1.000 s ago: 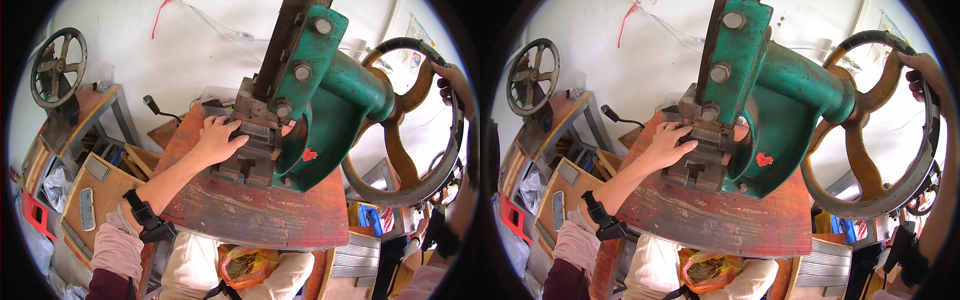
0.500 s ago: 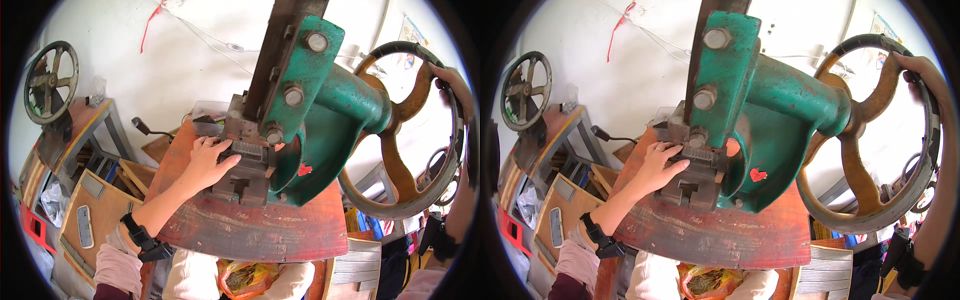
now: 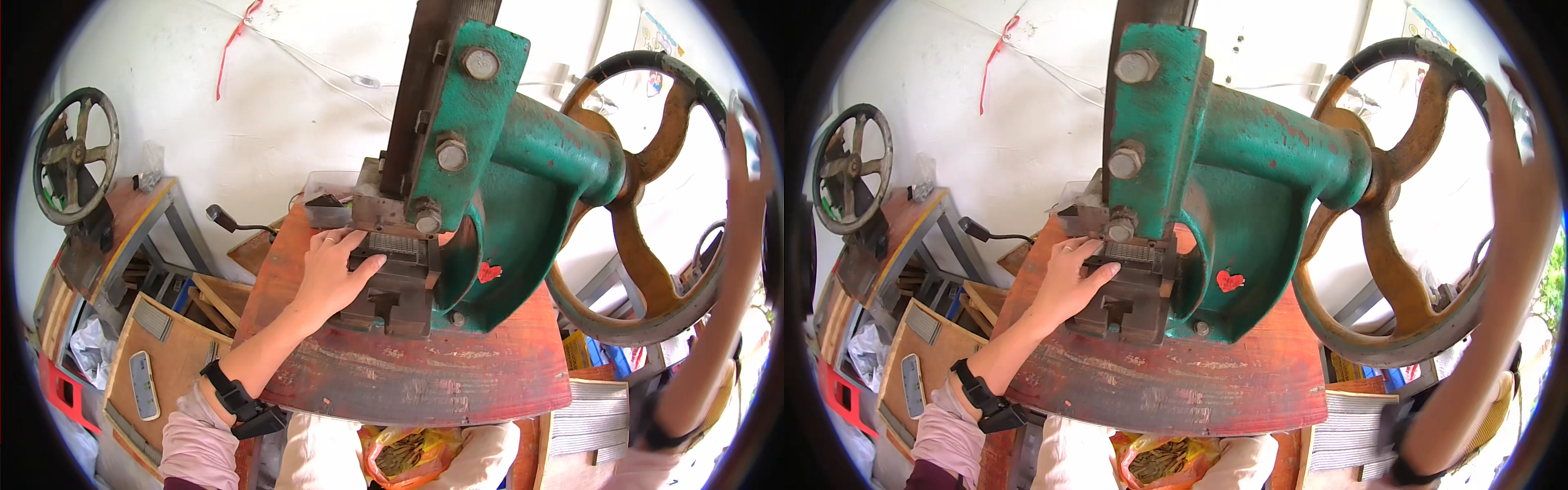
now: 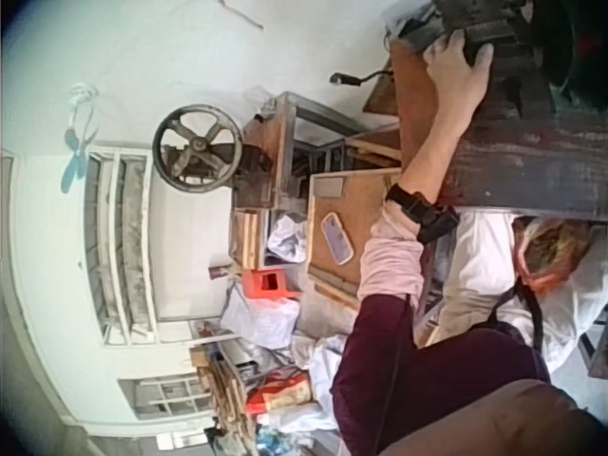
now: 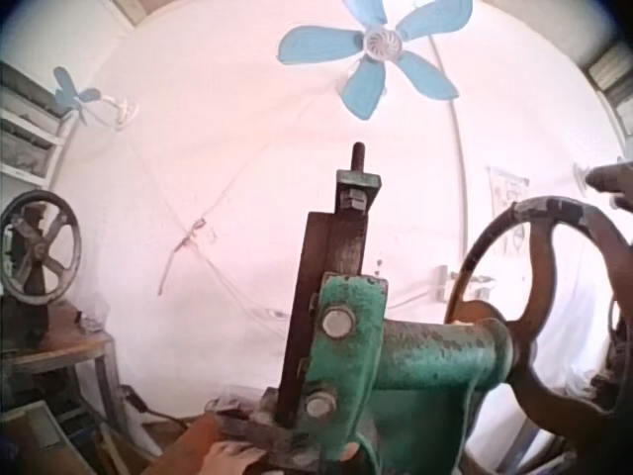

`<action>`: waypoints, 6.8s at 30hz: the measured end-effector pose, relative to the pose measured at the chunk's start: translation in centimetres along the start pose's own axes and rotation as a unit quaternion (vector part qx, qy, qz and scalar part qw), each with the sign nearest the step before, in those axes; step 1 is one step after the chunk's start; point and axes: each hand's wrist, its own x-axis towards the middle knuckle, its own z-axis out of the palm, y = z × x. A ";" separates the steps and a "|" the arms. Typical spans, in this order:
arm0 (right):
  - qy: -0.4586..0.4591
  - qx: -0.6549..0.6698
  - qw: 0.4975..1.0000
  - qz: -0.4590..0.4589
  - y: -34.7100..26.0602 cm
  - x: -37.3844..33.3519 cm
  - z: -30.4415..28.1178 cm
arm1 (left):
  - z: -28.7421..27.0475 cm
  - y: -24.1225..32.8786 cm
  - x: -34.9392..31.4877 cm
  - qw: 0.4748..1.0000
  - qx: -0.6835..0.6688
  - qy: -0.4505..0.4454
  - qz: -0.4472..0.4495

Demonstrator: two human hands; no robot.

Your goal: Manually pressing or stamping small parts using a hand-operated press machine.

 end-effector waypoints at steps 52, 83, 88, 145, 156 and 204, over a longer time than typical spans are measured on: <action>-0.475 0.677 0.470 0.307 -34.7 -20.7 2.7 | -0.8 -2.8 0.2 0.995 0.022 -0.012 0.095; -0.320 0.609 0.691 0.222 -32.8 -21.2 -12.2 | -11.2 -4.2 -11.8 0.895 -0.441 0.063 -0.034; -0.458 0.778 0.419 0.097 -33.2 -23.9 -21.3 | -11.5 -2.1 -24.4 0.829 -0.547 -0.026 -0.115; -0.505 0.647 0.571 0.004 -23.1 -24.8 -18.7 | -15.5 -2.1 -22.0 0.924 -0.239 0.279 -0.107; -0.432 0.527 0.722 0.125 -10.1 -20.4 -18.0 | -1.1 -0.7 -0.7 0.994 0.109 -0.027 0.009; 0.013 0.506 0.755 0.417 -13.1 -21.1 -5.9 | 1.3 -2.5 -0.3 0.905 -0.369 -0.004 -0.213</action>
